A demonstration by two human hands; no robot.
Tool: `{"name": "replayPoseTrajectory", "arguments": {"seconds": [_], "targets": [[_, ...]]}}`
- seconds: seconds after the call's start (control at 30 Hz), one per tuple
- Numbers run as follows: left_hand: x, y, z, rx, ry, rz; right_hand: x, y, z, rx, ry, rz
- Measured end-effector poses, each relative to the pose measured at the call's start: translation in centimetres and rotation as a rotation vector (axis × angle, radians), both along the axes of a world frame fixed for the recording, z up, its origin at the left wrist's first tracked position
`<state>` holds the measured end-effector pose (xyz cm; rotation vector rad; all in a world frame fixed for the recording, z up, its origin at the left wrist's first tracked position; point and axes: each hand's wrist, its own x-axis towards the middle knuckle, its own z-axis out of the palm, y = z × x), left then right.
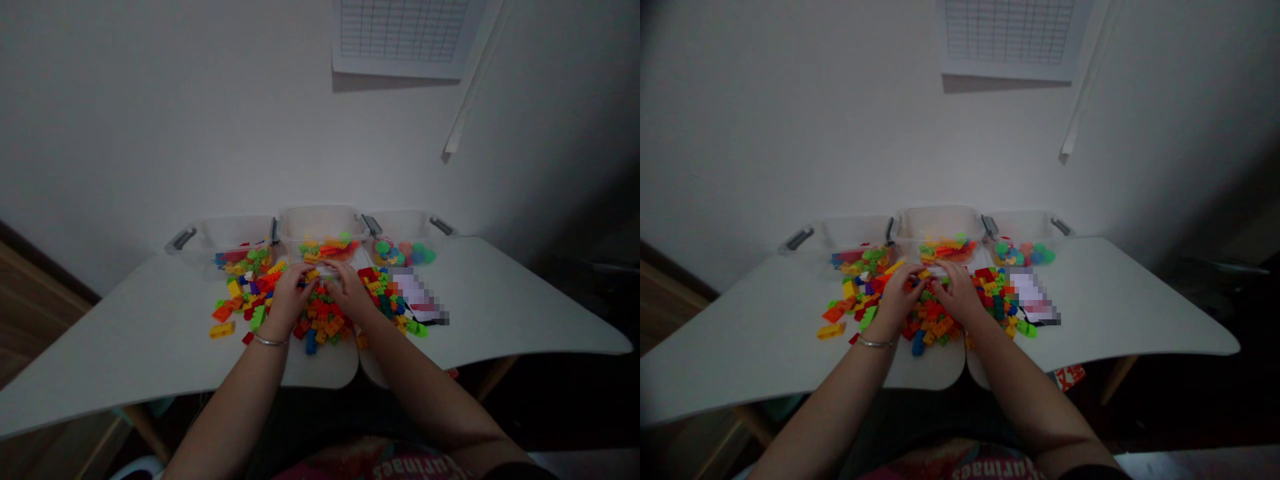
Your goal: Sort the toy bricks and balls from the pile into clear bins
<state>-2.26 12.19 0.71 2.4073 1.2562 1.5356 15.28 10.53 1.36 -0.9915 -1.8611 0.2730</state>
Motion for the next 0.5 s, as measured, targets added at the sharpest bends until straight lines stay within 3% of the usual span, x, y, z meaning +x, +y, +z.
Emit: {"name": "replayPoseTrajectory", "arguments": {"seconds": [0.17,0.5], "targets": [[0.23,-0.11,0.05,-0.043,0.034,-0.002,-0.31,0.26,0.14,0.022,-0.094,0.005],[0.51,-0.51,0.66,-0.004,0.108,-0.009,-0.57,0.59,0.21,0.006,-0.151,-0.117]]}}
